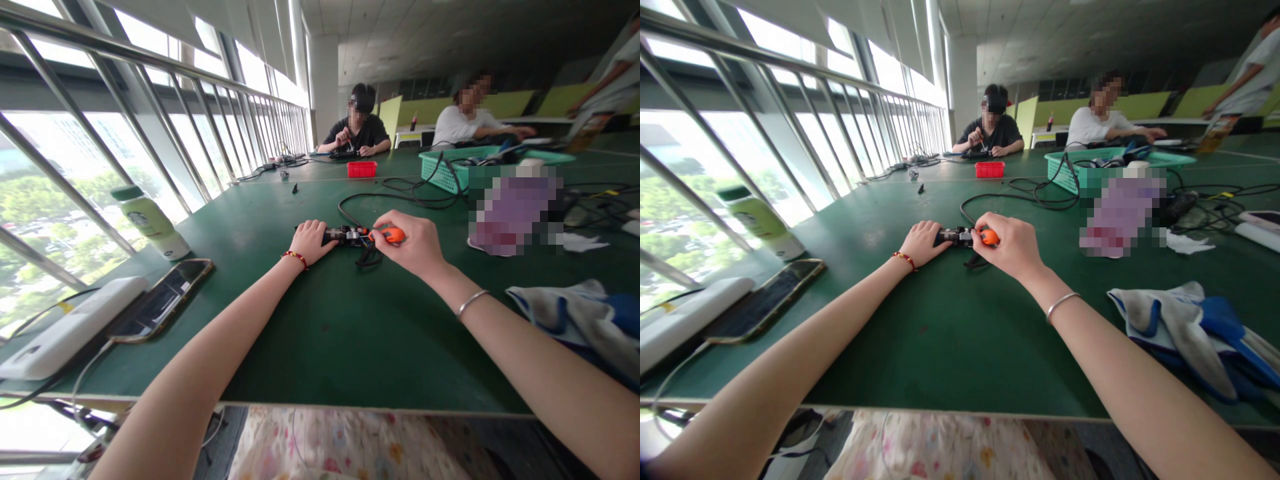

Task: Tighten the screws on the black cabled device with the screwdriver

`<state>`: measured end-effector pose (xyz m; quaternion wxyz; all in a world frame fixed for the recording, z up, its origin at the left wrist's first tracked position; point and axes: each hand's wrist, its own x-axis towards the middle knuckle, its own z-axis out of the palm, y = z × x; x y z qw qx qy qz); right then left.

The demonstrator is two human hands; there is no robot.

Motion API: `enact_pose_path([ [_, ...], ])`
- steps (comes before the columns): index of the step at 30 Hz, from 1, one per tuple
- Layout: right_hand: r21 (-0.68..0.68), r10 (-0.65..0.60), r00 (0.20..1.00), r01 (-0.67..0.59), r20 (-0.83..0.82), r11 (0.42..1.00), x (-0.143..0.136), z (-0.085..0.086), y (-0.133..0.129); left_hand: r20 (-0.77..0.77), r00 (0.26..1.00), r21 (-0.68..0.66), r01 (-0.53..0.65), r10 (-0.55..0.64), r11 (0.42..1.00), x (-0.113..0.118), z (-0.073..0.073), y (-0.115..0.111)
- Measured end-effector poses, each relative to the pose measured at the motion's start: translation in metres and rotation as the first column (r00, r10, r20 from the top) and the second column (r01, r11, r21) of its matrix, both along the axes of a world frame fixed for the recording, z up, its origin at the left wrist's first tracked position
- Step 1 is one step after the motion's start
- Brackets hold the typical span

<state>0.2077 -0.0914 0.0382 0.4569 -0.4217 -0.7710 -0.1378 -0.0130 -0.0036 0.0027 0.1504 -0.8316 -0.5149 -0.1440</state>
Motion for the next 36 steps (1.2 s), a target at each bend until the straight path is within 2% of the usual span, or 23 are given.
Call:
enact_pose_path([
  [5, -0.112, 0.143, 0.982, -0.129, 0.127, 0.985, -0.002, -0.004, 0.000, 0.002, 1.000, -0.090, -0.003, 0.003, 0.996, 0.000, 0.011, -0.002],
  [10, -0.207, 0.189, 0.952, -0.140, 0.241, 0.968, -0.005, -0.008, 0.002, -0.053, 0.998, -0.163, -0.025, 0.017, 0.986, 0.001, 0.024, -0.010],
  [16, -0.310, 0.215, 0.922, -0.112, 0.321, 0.944, -0.009, -0.009, 0.001, -0.164, 0.986, -0.177, -0.067, 0.038, 0.982, 0.000, 0.033, -0.019],
  [22, -0.388, 0.255, 0.895, -0.102, 0.366, 0.916, -0.012, -0.015, 0.001, -0.122, 0.991, -0.150, -0.078, 0.060, 0.986, -0.014, 0.035, -0.016],
  [25, -0.378, 0.260, 0.910, -0.128, 0.322, 0.917, -0.014, -0.015, 0.000, -0.086, 0.986, -0.196, -0.159, 0.145, 0.967, -0.029, 0.037, -0.009],
  [27, -0.379, 0.267, 0.915, -0.141, 0.303, 0.914, -0.015, -0.015, 0.000, -0.078, 0.964, -0.211, -0.266, 0.255, 0.941, -0.042, 0.038, -0.004],
  [30, -0.409, 0.281, 0.911, -0.143, 0.302, 0.901, -0.017, -0.014, -0.001, -0.070, 0.895, -0.207, -0.445, 0.441, 0.871, -0.065, 0.041, 0.001],
  [34, -0.458, 0.292, 0.908, -0.130, 0.302, 0.879, -0.018, -0.015, -0.001, 0.054, 0.739, -0.127, -0.662, 0.672, 0.738, -0.095, 0.045, 0.001],
  [36, -0.472, 0.291, 0.909, -0.124, 0.298, 0.873, -0.018, -0.016, 0.000, 0.135, 0.663, -0.084, -0.733, 0.737, 0.675, -0.107, 0.045, -0.001],
])
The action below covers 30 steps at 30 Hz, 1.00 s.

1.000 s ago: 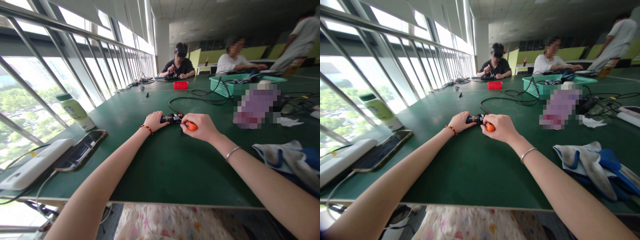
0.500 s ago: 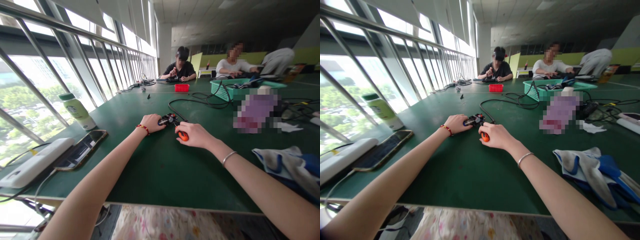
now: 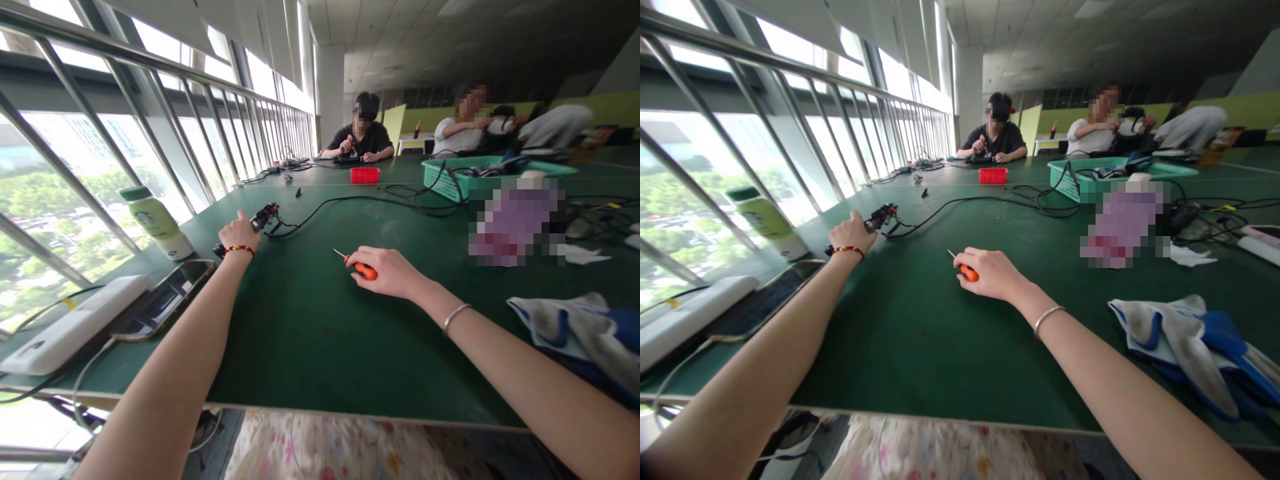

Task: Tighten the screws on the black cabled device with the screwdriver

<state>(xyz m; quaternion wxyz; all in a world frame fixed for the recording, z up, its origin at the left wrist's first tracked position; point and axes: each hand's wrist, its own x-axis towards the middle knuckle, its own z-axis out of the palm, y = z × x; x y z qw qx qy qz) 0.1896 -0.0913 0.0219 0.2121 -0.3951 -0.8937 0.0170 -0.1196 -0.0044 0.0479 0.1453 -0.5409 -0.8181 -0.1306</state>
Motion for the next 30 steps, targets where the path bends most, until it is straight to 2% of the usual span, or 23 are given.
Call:
enact_pose_path([
  [2, -0.003, -0.004, 1.000, 0.004, -0.002, 1.000, 0.000, -0.001, 0.001, 0.014, 0.999, 0.074, -0.047, 0.046, 0.996, -0.009, -0.001, -0.001],
  [5, -0.006, -0.012, 1.000, 0.012, -0.003, 1.000, 0.000, -0.001, 0.001, -0.047, 0.998, 0.142, -0.029, 0.036, 0.989, -0.017, -0.005, 0.000],
  [8, -0.016, -0.018, 1.000, 0.018, 0.001, 1.000, 0.000, -0.001, 0.001, -0.118, 0.993, 0.089, 0.002, 0.009, 0.996, -0.020, -0.010, 0.003],
  [11, -0.021, -0.025, 1.000, 0.025, 0.007, 0.999, 0.000, -0.001, 0.000, -0.122, 0.993, 0.026, 0.002, 0.001, 1.000, -0.020, -0.014, 0.005],
  [13, -0.027, -0.030, 0.999, 0.030, 0.011, 0.999, 0.000, -0.001, 0.001, -0.124, 0.992, 0.032, 0.006, -0.002, 0.999, -0.020, -0.015, 0.005],
  [17, -0.053, -0.026, 1.000, 0.026, 0.005, 0.998, 0.000, -0.001, 0.002, -0.113, 0.994, 0.117, 0.014, 0.000, 0.993, -0.021, -0.014, 0.001],
  [21, -0.014, -0.073, 0.997, 0.073, 0.004, 0.997, 0.001, 0.000, 0.003, -0.082, 0.996, 0.236, 0.037, -0.018, 0.971, -0.016, -0.008, -0.002],
  [24, 0.068, -0.132, 0.991, 0.134, -0.029, 0.989, 0.003, -0.002, 0.006, -0.064, 0.993, 0.265, 0.115, -0.101, 0.957, -0.006, -0.003, -0.004],
  [26, 0.135, -0.194, 0.976, 0.206, -0.097, 0.969, 0.006, -0.003, 0.009, -0.090, 0.977, 0.263, 0.209, -0.192, 0.942, 0.006, -0.002, -0.004],
  [28, 0.184, -0.253, 0.949, 0.287, -0.185, 0.940, 0.009, -0.005, 0.012, -0.159, 0.939, 0.231, 0.336, -0.305, 0.913, 0.021, -0.004, -0.004],
  [30, 0.223, -0.283, 0.922, 0.344, -0.265, 0.912, 0.012, -0.005, 0.015, -0.242, 0.853, 0.162, 0.505, -0.463, 0.848, 0.041, -0.010, -0.004],
])
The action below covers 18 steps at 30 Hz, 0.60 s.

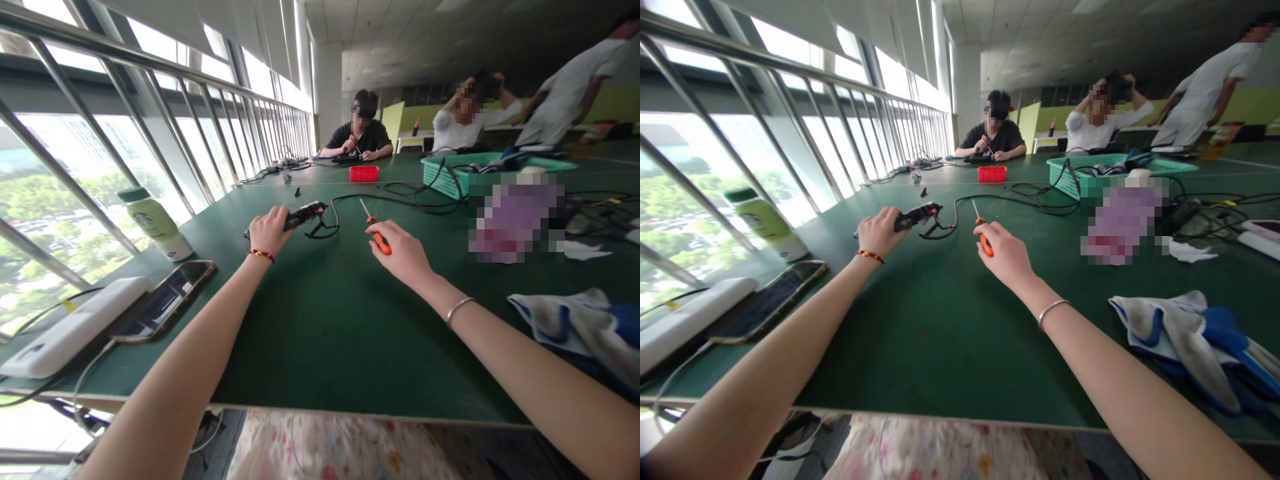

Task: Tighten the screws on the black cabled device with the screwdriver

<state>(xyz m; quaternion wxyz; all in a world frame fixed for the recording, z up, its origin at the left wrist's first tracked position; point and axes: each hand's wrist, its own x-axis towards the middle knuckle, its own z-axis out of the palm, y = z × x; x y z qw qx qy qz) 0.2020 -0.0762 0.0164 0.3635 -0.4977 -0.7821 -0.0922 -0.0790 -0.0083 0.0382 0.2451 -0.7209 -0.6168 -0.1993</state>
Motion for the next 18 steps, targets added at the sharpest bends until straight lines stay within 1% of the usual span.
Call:
enact_pose_path([
  [1, 0.033, -0.016, 0.999, 0.017, -0.027, 0.999, 0.002, 0.000, 0.001, -0.049, 0.994, -0.024, 0.100, -0.101, 0.995, 0.011, -0.003, 0.000],
  [3, 0.098, -0.045, 0.996, 0.052, -0.075, 0.994, 0.006, 0.001, 0.004, -0.105, 0.947, -0.079, 0.296, -0.303, 0.952, 0.035, -0.009, -0.001],
  [5, 0.146, -0.068, 0.992, 0.084, -0.111, 0.986, 0.009, 0.001, 0.006, -0.101, 0.895, -0.091, 0.427, -0.435, 0.900, 0.058, -0.014, -0.003],
  [7, 0.158, -0.080, 0.988, 0.101, -0.131, 0.982, 0.011, 0.000, 0.008, -0.093, 0.846, -0.102, 0.516, -0.525, 0.850, 0.078, -0.019, -0.005],
  [9, 0.113, -0.095, 0.986, 0.111, -0.134, 0.987, 0.012, -0.002, 0.011, -0.056, 0.837, -0.139, 0.534, -0.545, 0.834, 0.092, -0.024, -0.008],
  [11, 0.004, -0.117, 0.988, 0.118, -0.101, 0.993, 0.013, -0.006, 0.014, 0.017, 0.871, -0.190, 0.485, -0.491, 0.854, 0.099, -0.029, -0.008],
  [13, -0.120, -0.107, 0.993, 0.102, -0.039, 0.987, 0.014, -0.009, 0.016, 0.085, 0.902, -0.234, 0.432, -0.424, 0.871, 0.098, -0.032, -0.007],
  [14, -0.168, -0.090, 0.996, 0.088, -0.010, 0.982, 0.015, -0.010, 0.017, 0.105, 0.906, -0.242, 0.424, -0.411, 0.873, 0.095, -0.033, -0.005],
  [16, -0.219, -0.064, 0.998, 0.067, 0.021, 0.973, 0.015, -0.010, 0.018, 0.122, 0.901, -0.230, 0.433, -0.416, 0.871, 0.082, -0.033, 0.001],
  [17, -0.231, -0.059, 0.998, 0.063, 0.025, 0.971, 0.015, -0.010, 0.018, 0.135, 0.903, -0.216, 0.428, -0.408, 0.877, 0.072, -0.032, 0.005],
  [18, -0.239, -0.060, 0.998, 0.066, 0.029, 0.969, 0.015, -0.009, 0.018, 0.150, 0.918, -0.197, 0.391, -0.366, 0.899, 0.059, -0.030, 0.010],
])
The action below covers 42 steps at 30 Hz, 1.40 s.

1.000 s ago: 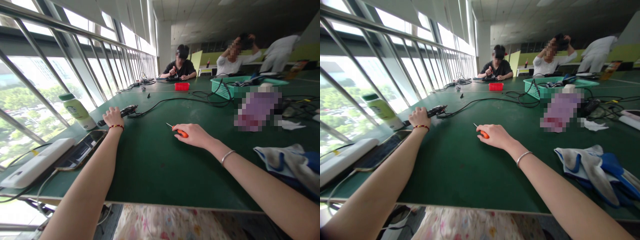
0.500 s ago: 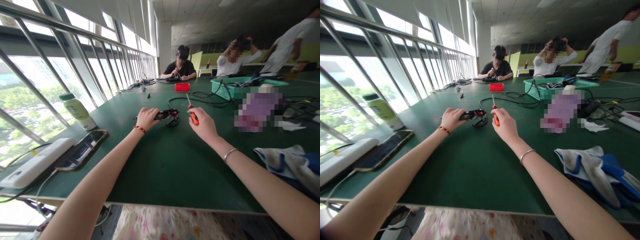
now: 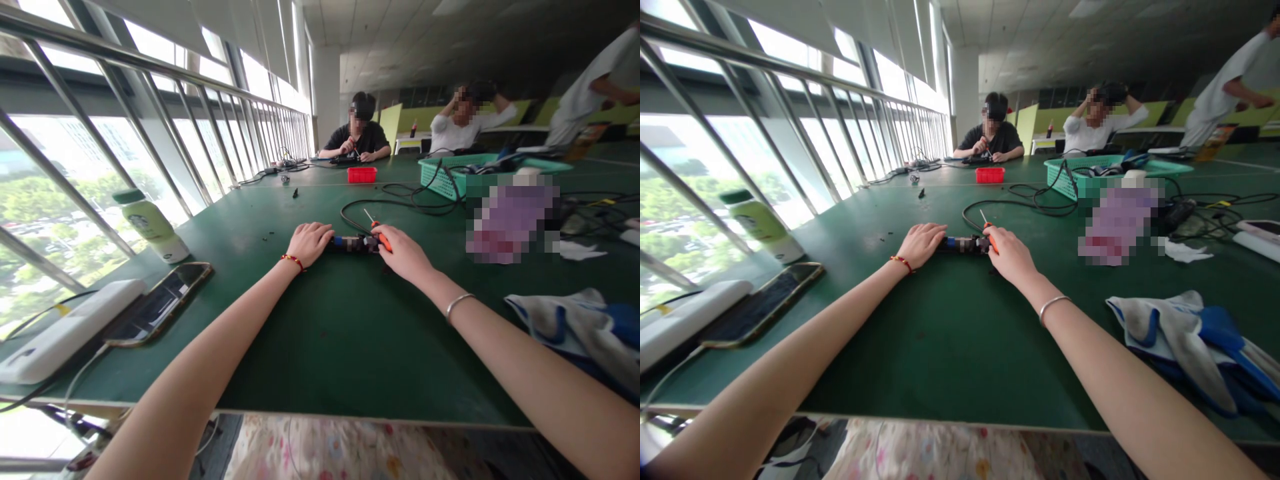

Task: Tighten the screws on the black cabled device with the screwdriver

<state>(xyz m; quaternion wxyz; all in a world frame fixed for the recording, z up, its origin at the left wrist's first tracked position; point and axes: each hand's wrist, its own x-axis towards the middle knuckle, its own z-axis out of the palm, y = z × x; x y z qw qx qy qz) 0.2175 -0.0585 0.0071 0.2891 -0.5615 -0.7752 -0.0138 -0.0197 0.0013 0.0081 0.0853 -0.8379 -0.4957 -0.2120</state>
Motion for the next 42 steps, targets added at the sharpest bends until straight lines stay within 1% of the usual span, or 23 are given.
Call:
enact_pose_path([
  [1, -0.008, -0.003, 1.000, 0.003, 0.006, 1.000, 0.000, 0.001, 0.000, 0.017, 0.997, 0.016, -0.069, 0.069, 0.997, -0.015, 0.001, 0.005],
  [3, -0.020, -0.003, 1.000, 0.003, 0.030, 1.000, 0.000, 0.003, -0.001, 0.046, 0.966, 0.015, -0.255, 0.254, 0.967, -0.050, 0.003, 0.014],
  [5, -0.024, -0.003, 0.998, 0.004, 0.065, 1.000, 0.000, 0.004, -0.002, 0.067, 0.913, -0.058, -0.400, 0.403, 0.915, -0.085, 0.003, 0.023],
  [6, -0.025, -0.002, 0.997, 0.004, 0.084, 1.000, 0.000, 0.004, -0.002, 0.101, 0.888, -0.101, -0.440, 0.449, 0.892, -0.099, 0.002, 0.026],
  [7, -0.027, -0.001, 0.995, 0.003, 0.100, 1.000, 0.000, 0.004, -0.002, 0.128, 0.880, -0.127, -0.443, 0.458, 0.887, -0.110, 0.000, 0.029],
  [8, -0.029, 0.000, 0.994, 0.003, 0.113, 1.000, 0.000, 0.004, -0.002, 0.133, 0.877, -0.138, -0.444, 0.461, 0.885, -0.118, -0.001, 0.032],
  [10, -0.026, 0.000, 0.992, 0.003, 0.125, 1.000, 0.000, 0.004, -0.002, 0.121, 0.894, -0.155, -0.412, 0.432, 0.898, -0.124, -0.003, 0.035],
  [12, -0.019, -0.003, 0.992, 0.005, 0.129, 1.000, 0.000, 0.004, -0.002, 0.070, 0.919, -0.173, -0.371, 0.388, 0.912, -0.120, -0.004, 0.036],
  [14, -0.018, -0.002, 0.991, 0.005, 0.134, 1.000, 0.000, 0.004, -0.003, -0.017, 0.924, -0.204, -0.377, 0.382, 0.903, -0.113, -0.001, 0.034],
  [17, -0.026, 0.002, 0.990, 0.002, 0.142, 1.000, -0.001, 0.005, -0.004, -0.172, 0.887, -0.202, -0.457, 0.429, 0.866, -0.101, 0.008, 0.027],
  [20, -0.030, 0.000, 0.989, 0.005, 0.149, 1.000, -0.001, 0.005, -0.004, -0.295, 0.816, -0.143, -0.552, 0.497, 0.821, -0.085, 0.018, 0.018],
  [22, -0.026, -0.001, 0.988, 0.005, 0.155, 1.000, -0.001, 0.005, -0.004, -0.329, 0.760, -0.109, -0.620, 0.560, 0.777, -0.068, 0.022, 0.012],
  [25, -0.011, 0.001, 0.988, 0.001, 0.158, 1.000, -0.001, 0.005, -0.004, -0.387, 0.689, -0.102, -0.692, 0.613, 0.714, -0.036, 0.023, 0.003],
  [28, -0.017, 0.001, 0.986, 0.002, 0.165, 1.000, -0.001, 0.005, -0.004, -0.435, 0.667, -0.102, -0.704, 0.605, 0.703, -0.002, 0.020, -0.012],
  [30, -0.025, -0.001, 0.985, 0.005, 0.175, 1.000, -0.001, 0.005, -0.004, -0.427, 0.670, -0.089, -0.700, 0.608, 0.709, 0.020, 0.017, -0.025],
  [31, -0.026, 0.000, 0.985, 0.005, 0.175, 1.000, -0.001, 0.005, -0.004, -0.425, 0.679, -0.090, -0.690, 0.599, 0.718, 0.030, 0.015, -0.033],
  [33, -0.023, 0.002, 0.987, 0.002, 0.160, 1.000, -0.001, 0.005, -0.003, -0.418, 0.756, -0.079, -0.582, 0.504, 0.809, 0.049, 0.013, -0.048],
  [35, -0.011, -0.005, 0.993, 0.007, 0.114, 1.000, -0.001, 0.003, -0.002, -0.412, 0.846, -0.071, -0.399, 0.337, 0.914, 0.063, 0.012, -0.060],
  [37, 0.011, -0.017, 0.999, 0.017, 0.047, 1.000, 0.000, 0.002, 0.000, -0.405, 0.909, -0.087, -0.141, 0.095, 0.986, 0.072, 0.010, -0.067],
  [38, 0.027, -0.023, 1.000, 0.023, 0.012, 0.999, 0.001, 0.000, 0.002, -0.397, 0.917, -0.098, 0.008, -0.046, 0.995, 0.074, 0.009, -0.067],
  [40, 0.062, -0.037, 0.998, 0.040, -0.045, 0.997, 0.005, -0.002, 0.006, -0.359, 0.895, -0.101, 0.246, -0.266, 0.964, 0.073, 0.006, -0.064],
  [41, 0.078, -0.053, 0.996, 0.058, -0.065, 0.995, 0.008, -0.003, 0.008, -0.331, 0.887, -0.092, 0.309, -0.321, 0.947, 0.071, 0.005, -0.061],
  [42, 0.086, -0.070, 0.995, 0.076, -0.077, 0.993, 0.010, -0.005, 0.011, -0.294, 0.893, -0.078, 0.332, -0.340, 0.940, 0.069, 0.003, -0.058],
])
